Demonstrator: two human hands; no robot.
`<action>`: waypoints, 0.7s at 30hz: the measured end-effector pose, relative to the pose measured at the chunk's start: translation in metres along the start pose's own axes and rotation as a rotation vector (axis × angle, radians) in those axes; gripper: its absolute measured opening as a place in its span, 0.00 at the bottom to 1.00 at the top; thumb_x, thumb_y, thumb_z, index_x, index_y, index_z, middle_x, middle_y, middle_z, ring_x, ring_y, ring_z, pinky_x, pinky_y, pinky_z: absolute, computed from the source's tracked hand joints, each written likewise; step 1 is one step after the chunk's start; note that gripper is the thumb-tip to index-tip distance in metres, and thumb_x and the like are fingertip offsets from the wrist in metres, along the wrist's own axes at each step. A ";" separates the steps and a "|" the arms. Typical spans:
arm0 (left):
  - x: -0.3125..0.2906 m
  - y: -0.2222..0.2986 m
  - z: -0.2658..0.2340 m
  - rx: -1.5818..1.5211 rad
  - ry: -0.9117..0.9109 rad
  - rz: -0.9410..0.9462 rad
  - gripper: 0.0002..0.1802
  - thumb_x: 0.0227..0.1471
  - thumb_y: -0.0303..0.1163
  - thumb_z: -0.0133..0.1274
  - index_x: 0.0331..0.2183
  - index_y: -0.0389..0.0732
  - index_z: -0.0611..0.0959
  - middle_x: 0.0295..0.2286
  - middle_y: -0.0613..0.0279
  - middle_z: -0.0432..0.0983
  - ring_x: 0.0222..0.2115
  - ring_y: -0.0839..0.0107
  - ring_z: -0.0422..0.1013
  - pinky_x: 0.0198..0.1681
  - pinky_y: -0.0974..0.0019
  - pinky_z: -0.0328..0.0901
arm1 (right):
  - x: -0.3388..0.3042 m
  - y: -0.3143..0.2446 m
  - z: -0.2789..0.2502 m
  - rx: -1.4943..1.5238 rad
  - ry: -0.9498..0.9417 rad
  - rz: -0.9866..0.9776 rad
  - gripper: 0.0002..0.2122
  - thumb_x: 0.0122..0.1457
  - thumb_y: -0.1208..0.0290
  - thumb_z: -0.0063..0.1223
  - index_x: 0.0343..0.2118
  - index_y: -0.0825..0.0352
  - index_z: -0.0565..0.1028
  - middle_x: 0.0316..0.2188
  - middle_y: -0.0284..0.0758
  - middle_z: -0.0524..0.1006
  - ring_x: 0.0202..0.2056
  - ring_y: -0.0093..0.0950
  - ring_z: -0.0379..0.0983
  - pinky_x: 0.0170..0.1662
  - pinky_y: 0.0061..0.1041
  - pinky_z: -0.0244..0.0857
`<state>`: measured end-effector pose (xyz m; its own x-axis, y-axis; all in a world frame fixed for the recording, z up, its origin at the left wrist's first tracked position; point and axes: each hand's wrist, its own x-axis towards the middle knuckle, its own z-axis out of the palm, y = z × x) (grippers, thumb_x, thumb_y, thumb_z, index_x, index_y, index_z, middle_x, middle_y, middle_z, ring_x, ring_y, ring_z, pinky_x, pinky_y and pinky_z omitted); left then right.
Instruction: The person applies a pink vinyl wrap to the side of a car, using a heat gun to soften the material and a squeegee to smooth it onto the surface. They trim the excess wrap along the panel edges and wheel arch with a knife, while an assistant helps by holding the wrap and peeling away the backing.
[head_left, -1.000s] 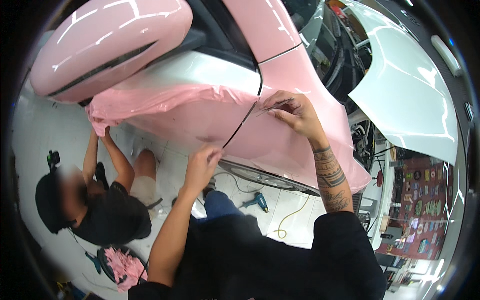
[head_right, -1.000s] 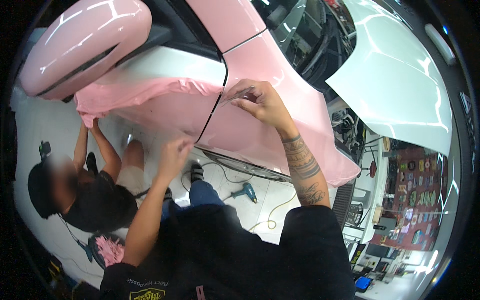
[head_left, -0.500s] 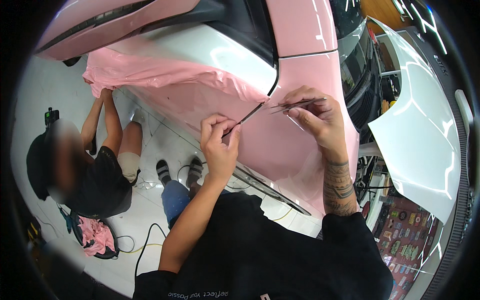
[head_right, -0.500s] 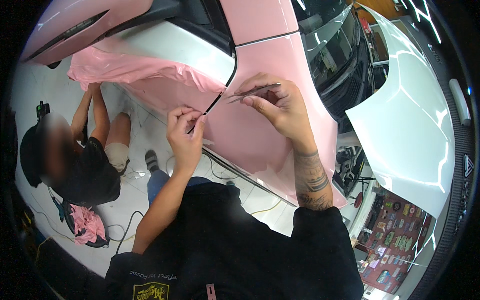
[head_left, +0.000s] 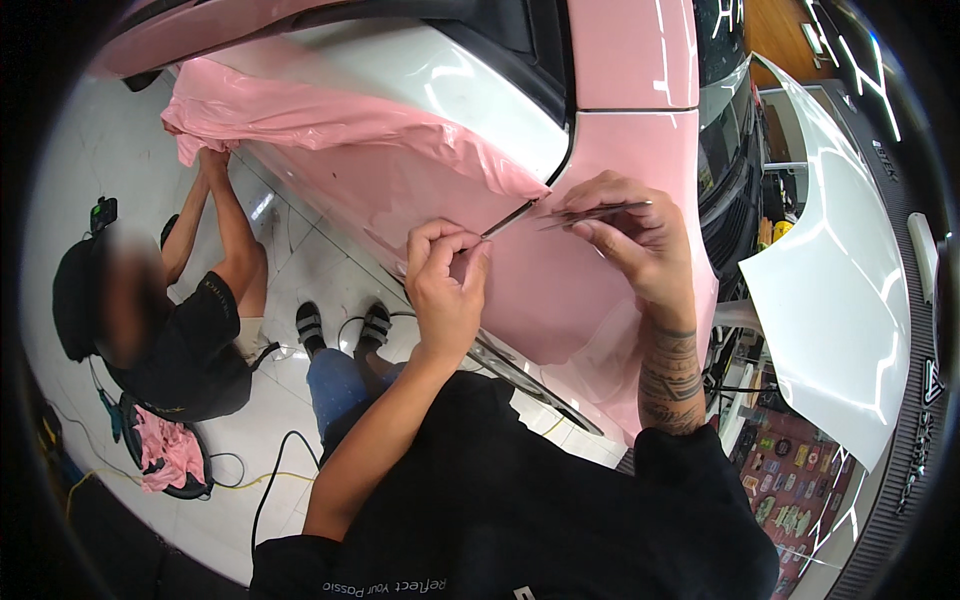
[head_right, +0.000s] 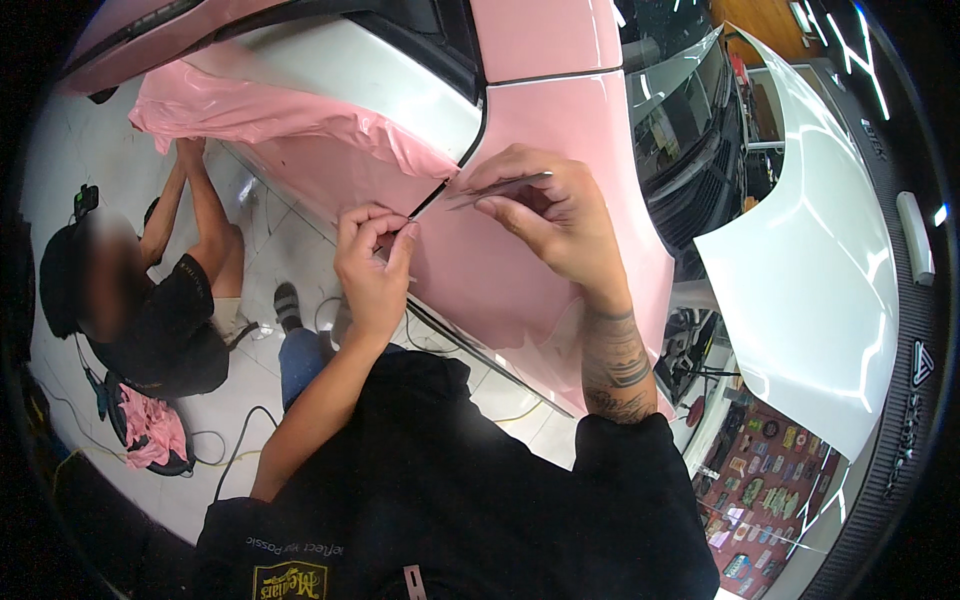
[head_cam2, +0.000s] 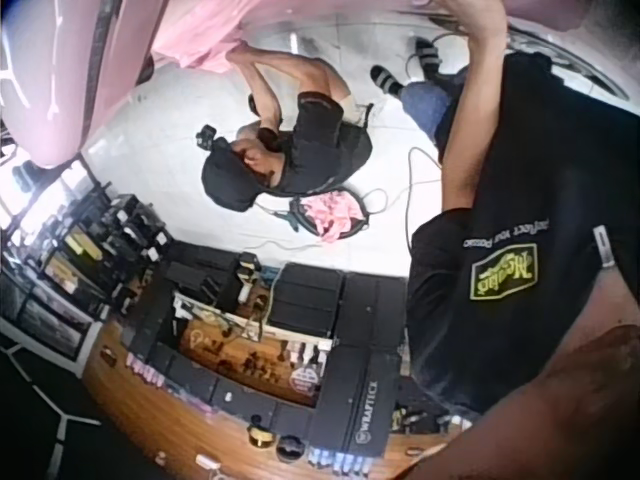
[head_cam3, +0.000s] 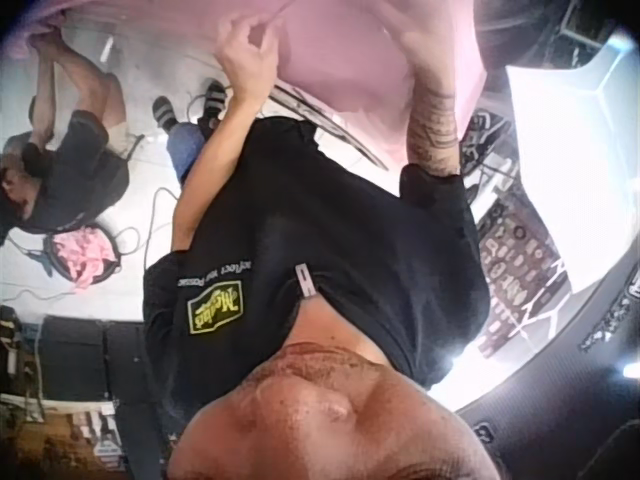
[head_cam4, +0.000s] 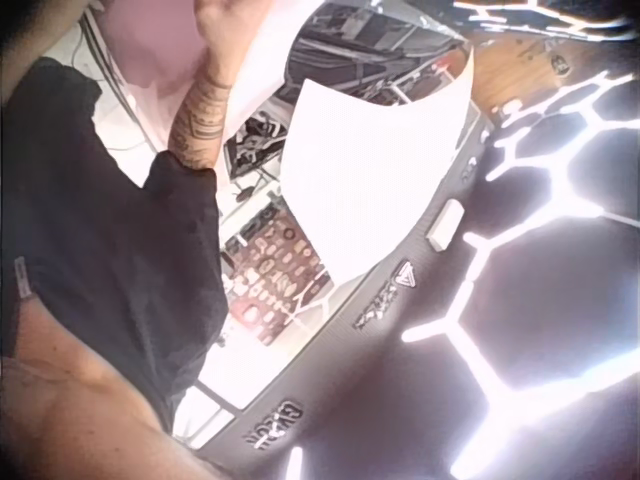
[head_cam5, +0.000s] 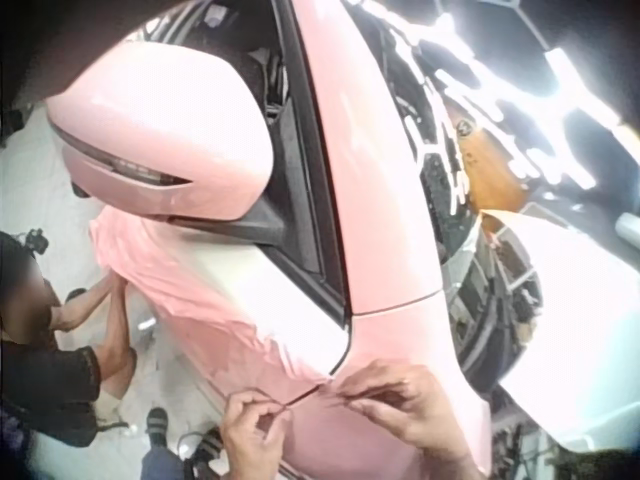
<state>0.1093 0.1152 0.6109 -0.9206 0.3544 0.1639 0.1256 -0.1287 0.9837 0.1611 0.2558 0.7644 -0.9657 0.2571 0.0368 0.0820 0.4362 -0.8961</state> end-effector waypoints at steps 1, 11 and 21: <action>0.001 0.000 0.000 -0.001 0.002 -0.002 0.05 0.44 0.18 0.58 0.28 0.31 0.78 0.34 0.60 0.68 0.28 0.74 0.67 0.28 0.74 0.64 | 0.002 0.001 0.001 -0.091 -0.029 -0.037 0.08 0.51 0.86 0.52 0.35 0.72 0.75 0.35 0.39 0.76 0.36 0.27 0.76 0.39 0.21 0.71; -0.001 -0.003 0.005 0.048 -0.030 0.077 0.13 0.39 0.13 0.53 0.31 0.33 0.74 0.37 0.53 0.62 0.38 0.57 0.63 0.35 0.63 0.64 | 0.023 -0.011 0.038 -0.674 -0.205 -0.143 0.10 0.44 0.87 0.57 0.31 0.69 0.75 0.26 0.36 0.76 0.24 0.30 0.74 0.27 0.23 0.67; -0.001 -0.017 0.013 0.173 -0.013 0.161 0.16 0.37 0.16 0.55 0.31 0.34 0.69 0.39 0.51 0.60 0.40 0.52 0.61 0.42 0.55 0.60 | 0.026 -0.011 0.046 -0.735 -0.243 -0.053 0.10 0.46 0.87 0.56 0.32 0.69 0.75 0.28 0.36 0.78 0.24 0.25 0.75 0.28 0.20 0.66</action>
<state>0.1133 0.1293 0.5952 -0.8787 0.3543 0.3199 0.3334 -0.0240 0.9425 0.1238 0.2183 0.7550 -0.9929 0.0607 -0.1025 0.0946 0.9244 -0.3694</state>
